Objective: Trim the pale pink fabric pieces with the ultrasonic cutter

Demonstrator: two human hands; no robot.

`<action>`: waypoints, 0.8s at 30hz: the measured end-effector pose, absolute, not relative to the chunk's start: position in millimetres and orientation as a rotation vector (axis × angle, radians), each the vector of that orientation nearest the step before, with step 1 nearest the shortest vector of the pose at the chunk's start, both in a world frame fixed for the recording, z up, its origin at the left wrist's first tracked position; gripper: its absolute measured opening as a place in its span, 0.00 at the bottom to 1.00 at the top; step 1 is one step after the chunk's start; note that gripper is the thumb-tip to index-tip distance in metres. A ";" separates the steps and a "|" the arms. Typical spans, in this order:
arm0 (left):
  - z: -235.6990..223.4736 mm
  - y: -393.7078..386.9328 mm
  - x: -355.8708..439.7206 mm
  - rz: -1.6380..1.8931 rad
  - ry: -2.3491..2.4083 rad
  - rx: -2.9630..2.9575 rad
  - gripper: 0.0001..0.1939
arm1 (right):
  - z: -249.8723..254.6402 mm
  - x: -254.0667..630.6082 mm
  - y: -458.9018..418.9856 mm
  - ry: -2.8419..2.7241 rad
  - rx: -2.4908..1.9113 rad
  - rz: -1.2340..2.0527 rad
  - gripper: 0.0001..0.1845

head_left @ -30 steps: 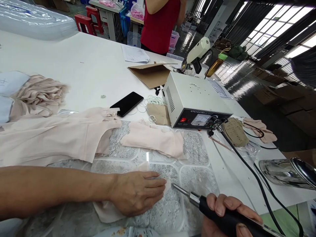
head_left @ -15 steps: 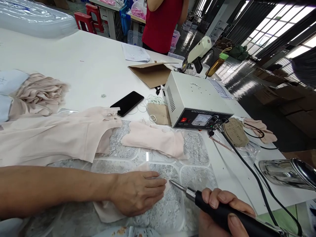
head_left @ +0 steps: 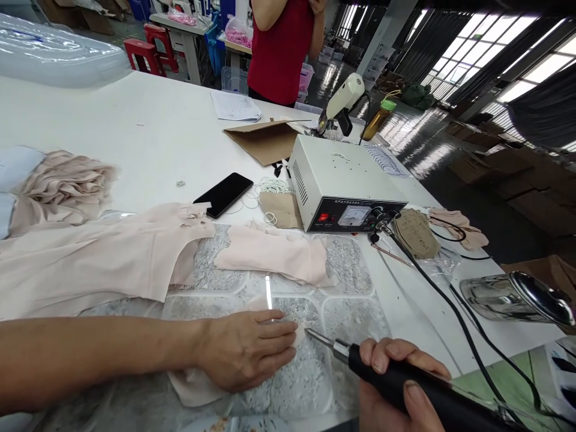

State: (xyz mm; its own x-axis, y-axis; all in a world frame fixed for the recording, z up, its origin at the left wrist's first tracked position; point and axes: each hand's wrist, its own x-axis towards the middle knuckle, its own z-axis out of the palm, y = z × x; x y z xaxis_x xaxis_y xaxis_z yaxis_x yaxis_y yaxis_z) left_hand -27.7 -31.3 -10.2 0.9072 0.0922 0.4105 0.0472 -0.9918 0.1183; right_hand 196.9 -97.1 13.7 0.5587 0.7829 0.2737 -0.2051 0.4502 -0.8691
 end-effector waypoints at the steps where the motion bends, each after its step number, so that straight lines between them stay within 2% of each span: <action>1: -9.6 -31.4 -28.1 0.630 0.109 2.973 0.18 | 12.8 197.3 -96.4 -0.761 -0.901 0.693 0.03; 24: 0.3 -30.4 -39.2 0.566 0.053 3.109 0.16 | 21.0 195.7 -88.1 -0.785 -0.862 0.716 0.04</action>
